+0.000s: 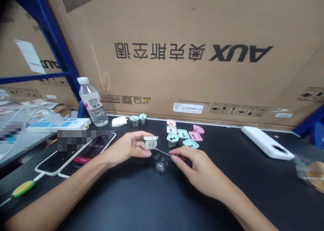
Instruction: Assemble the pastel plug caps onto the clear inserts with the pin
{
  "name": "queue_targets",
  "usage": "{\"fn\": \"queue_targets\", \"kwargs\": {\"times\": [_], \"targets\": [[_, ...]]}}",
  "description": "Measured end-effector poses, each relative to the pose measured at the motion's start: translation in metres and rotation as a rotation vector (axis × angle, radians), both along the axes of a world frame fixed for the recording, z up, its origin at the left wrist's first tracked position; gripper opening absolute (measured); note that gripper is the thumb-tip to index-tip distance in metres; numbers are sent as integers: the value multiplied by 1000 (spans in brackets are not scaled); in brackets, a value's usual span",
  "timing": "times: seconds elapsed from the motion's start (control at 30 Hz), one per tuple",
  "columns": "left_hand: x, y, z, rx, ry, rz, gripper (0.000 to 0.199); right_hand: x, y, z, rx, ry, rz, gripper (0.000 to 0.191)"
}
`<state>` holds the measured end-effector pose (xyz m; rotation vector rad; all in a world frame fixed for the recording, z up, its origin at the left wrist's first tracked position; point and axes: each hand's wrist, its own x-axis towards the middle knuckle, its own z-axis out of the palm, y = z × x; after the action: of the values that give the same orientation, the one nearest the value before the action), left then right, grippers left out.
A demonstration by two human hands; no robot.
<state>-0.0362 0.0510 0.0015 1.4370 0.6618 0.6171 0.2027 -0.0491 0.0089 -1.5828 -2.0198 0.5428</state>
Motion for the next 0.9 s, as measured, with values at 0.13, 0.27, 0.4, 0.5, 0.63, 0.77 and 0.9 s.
{"fn": "queue_targets", "kwargs": {"times": [0.13, 0.27, 0.4, 0.5, 0.63, 0.77, 0.9], "targets": [[4, -5, -1, 140, 77, 20, 48, -1, -2, 4, 13, 42, 45, 30], [6, -7, -4, 232, 99, 35, 46, -2, -3, 5, 2, 67, 34, 31], [7, -8, -5, 261, 103, 39, 46, -2, -4, 4, -3, 84, 38, 30], [7, -9, -4, 285, 117, 38, 45, -2, -5, 4, 4, 96, 49, 29], [7, -12, -3, 422, 167, 73, 43, -2, -6, 5, -45, 146, 37, 28], [4, -15, -3, 767, 216, 100, 38, -2, -7, 5, -360, 369, -17, 40], [0, -16, -4, 980, 262, 102, 40, -3, -7, 3, -554, 631, -113, 37]]}}
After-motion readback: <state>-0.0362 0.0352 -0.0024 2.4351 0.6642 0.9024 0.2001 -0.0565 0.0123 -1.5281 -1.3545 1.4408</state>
